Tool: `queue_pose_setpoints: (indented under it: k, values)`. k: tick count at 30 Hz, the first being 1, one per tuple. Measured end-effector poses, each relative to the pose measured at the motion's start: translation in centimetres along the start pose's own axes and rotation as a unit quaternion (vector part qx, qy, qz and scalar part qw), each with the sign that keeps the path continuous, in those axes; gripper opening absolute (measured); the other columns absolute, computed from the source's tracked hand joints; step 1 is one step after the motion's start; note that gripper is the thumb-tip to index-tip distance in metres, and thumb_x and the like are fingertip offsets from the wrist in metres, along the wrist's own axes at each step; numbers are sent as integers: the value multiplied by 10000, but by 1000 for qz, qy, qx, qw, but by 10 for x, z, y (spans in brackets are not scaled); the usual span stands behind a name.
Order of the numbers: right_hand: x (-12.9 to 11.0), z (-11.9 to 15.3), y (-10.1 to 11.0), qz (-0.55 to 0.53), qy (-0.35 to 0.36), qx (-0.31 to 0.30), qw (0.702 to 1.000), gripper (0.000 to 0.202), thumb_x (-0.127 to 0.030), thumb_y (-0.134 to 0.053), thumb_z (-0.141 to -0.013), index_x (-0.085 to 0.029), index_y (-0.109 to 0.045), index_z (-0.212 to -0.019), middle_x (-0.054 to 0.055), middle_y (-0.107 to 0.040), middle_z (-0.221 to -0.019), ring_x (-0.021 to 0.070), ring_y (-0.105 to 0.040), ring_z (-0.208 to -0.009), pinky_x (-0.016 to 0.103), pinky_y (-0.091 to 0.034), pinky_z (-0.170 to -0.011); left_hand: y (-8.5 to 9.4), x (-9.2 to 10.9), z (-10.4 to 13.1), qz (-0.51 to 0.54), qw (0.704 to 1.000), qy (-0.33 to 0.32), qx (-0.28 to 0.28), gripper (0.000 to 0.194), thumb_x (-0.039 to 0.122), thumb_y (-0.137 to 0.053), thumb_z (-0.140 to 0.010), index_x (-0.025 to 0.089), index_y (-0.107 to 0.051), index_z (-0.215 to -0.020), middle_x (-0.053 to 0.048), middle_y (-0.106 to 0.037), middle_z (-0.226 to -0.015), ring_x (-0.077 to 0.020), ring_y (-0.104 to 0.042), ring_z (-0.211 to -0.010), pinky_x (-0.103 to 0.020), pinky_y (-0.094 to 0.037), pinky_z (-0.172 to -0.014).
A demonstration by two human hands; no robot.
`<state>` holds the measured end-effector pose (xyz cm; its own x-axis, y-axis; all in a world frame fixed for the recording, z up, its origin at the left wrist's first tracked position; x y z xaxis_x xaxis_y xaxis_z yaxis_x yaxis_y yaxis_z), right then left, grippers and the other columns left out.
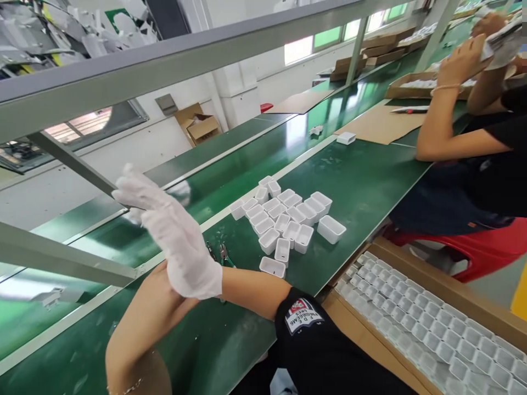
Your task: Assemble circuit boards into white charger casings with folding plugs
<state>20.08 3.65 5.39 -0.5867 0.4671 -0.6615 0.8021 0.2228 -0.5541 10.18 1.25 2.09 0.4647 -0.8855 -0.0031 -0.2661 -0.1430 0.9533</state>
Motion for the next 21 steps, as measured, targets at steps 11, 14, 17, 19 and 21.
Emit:
queue_pose_setpoints:
  k: [11, 14, 17, 19, 21]
  values:
    - [22, -8, 16, -221, -81, 28, 971, 451, -576, -592, -884, -278, -662, -1215, 52, -574, -1515, 232, -638, -1221, 441, -549, -1017, 12, -1, -1, -21, 988, -66, 139, 354, 215, -453, -1049, 183, -611, -733, 18, -662, -657, -144, -566, -624, -309, -437, -713]
    - [16, -11, 21, -231, -78, 78, 967, 386, -496, -465, -960, -264, -664, -1196, 45, -598, -1487, 216, -657, -1170, 438, -548, -999, 7, 6, -6, -22, 990, -68, 120, 361, 140, -426, -1026, 177, -578, -700, 17, -630, -636, -139, -547, -608, -305, -443, -720]
    - [7, -14, 24, -236, -67, 96, 965, 358, -419, -399, -995, -260, -665, -1173, 35, -612, -1468, 192, -670, -1126, 426, -538, -1003, 4, 11, -8, -36, 993, -56, 98, 369, 143, -408, -1018, 182, -559, -684, 18, -623, -622, -143, -548, -579, -311, -447, -688]
    - [2, -12, 24, -265, -68, 82, 958, 379, -423, -357, -1014, -261, -676, -1139, 26, -634, -1438, 173, -682, -1078, 400, -545, -983, 1, 13, -8, -37, 997, -38, 61, 365, 115, -401, -987, 186, -547, -660, 21, -623, -605, -138, -548, -540, -306, -442, -642]
    - [-3, -7, 20, -316, -91, 40, 943, 462, -467, -279, -1031, -272, -690, -1114, 7, -659, -1398, 156, -690, -1046, 364, -562, -935, -2, 14, -7, -34, 998, -13, 41, 347, 95, -421, -935, 191, -527, -618, 23, -609, -566, -135, -540, -501, -297, -432, -603]
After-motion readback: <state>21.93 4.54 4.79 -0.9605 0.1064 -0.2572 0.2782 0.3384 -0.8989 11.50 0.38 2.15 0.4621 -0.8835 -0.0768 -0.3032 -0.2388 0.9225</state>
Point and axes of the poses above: each hand's wrist, its own z-axis away from the middle knuckle, its own y-axis out of the back of the hand, x = y × z, the point moved 3 cm from there along -z, towards the middle knuckle
